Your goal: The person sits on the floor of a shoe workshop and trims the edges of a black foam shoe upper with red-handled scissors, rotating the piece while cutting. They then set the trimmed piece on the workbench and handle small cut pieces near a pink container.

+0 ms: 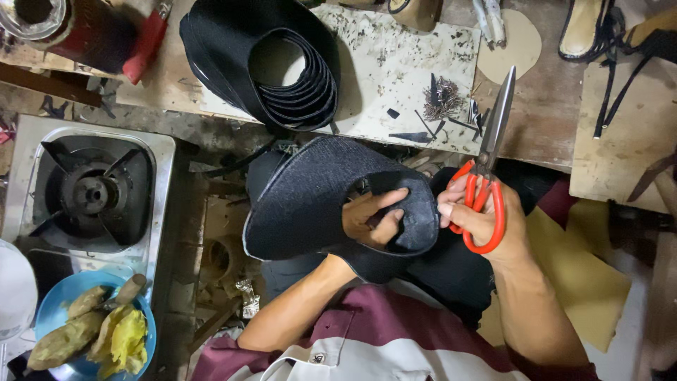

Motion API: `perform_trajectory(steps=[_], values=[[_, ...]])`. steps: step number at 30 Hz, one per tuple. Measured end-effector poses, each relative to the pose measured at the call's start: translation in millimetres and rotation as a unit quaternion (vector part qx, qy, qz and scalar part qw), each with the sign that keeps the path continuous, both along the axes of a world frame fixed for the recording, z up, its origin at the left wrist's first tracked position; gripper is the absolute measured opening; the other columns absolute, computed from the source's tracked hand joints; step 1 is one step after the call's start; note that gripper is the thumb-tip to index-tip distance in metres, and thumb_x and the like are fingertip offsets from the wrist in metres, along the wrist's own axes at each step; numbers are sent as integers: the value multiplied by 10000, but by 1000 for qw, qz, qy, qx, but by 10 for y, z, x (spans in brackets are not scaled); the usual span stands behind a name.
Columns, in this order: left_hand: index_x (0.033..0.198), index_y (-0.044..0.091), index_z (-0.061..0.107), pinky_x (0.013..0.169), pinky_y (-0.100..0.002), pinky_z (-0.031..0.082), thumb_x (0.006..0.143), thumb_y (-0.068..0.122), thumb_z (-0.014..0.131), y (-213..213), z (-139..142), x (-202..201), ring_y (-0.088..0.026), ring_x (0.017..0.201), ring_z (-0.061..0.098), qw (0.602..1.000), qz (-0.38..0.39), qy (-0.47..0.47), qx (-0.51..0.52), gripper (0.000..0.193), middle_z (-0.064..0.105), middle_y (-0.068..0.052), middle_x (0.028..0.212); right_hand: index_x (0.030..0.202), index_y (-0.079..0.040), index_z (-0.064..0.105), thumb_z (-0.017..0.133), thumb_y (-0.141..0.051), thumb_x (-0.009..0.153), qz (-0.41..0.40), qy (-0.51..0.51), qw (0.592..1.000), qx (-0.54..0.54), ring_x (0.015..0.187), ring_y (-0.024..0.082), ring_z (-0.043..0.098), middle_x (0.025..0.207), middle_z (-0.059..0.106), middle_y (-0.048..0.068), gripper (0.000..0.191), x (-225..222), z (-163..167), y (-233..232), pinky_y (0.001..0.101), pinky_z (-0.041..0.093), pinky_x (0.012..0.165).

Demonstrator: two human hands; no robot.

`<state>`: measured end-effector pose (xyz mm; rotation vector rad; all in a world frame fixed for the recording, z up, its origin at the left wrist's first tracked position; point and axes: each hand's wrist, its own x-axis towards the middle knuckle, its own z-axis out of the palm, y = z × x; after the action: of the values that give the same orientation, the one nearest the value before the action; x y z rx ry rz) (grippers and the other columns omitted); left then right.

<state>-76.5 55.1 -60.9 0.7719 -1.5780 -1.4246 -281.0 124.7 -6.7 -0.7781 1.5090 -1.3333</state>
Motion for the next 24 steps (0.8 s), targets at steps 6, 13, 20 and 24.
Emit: perform_trajectory(steps=[6, 13, 20, 24], values=[[1357, 38, 633, 972, -314, 537, 1012, -55, 589, 144, -181, -102, -198, 1116, 655, 982, -52, 145, 109, 360, 630, -167, 1275, 1058, 24, 594, 728, 67, 809, -13, -71, 997, -17, 721, 223, 668, 930, 667, 160, 286, -83, -194, 27, 353, 560, 635], [1466, 88, 560, 1178, -482, 454, 981, -20, 596, -177, 244, 275, -395, 1365, 569, 966, -79, -126, -211, 499, 547, -239, 1458, 1072, -11, 611, 712, 65, 811, -39, -111, 992, -35, 698, 231, 660, 936, 671, 157, 291, -92, -263, 83, 353, 539, 598], [1319, 159, 617, 1178, -619, 302, 843, 235, 775, -202, 724, 334, -490, 1402, 385, 889, -2, -179, -421, 507, 463, -250, 1461, 1050, -9, 600, 683, 115, 818, -48, -101, 992, -48, 703, 228, 668, 942, 653, 137, 276, 28, -117, 115, 359, 559, 619], [1220, 102, 699, 1086, -468, 482, 928, 181, 717, -63, 783, 408, -311, 1253, 639, 973, -95, -88, -191, 303, 689, -129, 1304, 1083, 3, 593, 681, 106, 844, -29, -90, 994, -62, 695, 224, 679, 915, 672, 158, 275, 192, 27, 119, 348, 566, 630]])
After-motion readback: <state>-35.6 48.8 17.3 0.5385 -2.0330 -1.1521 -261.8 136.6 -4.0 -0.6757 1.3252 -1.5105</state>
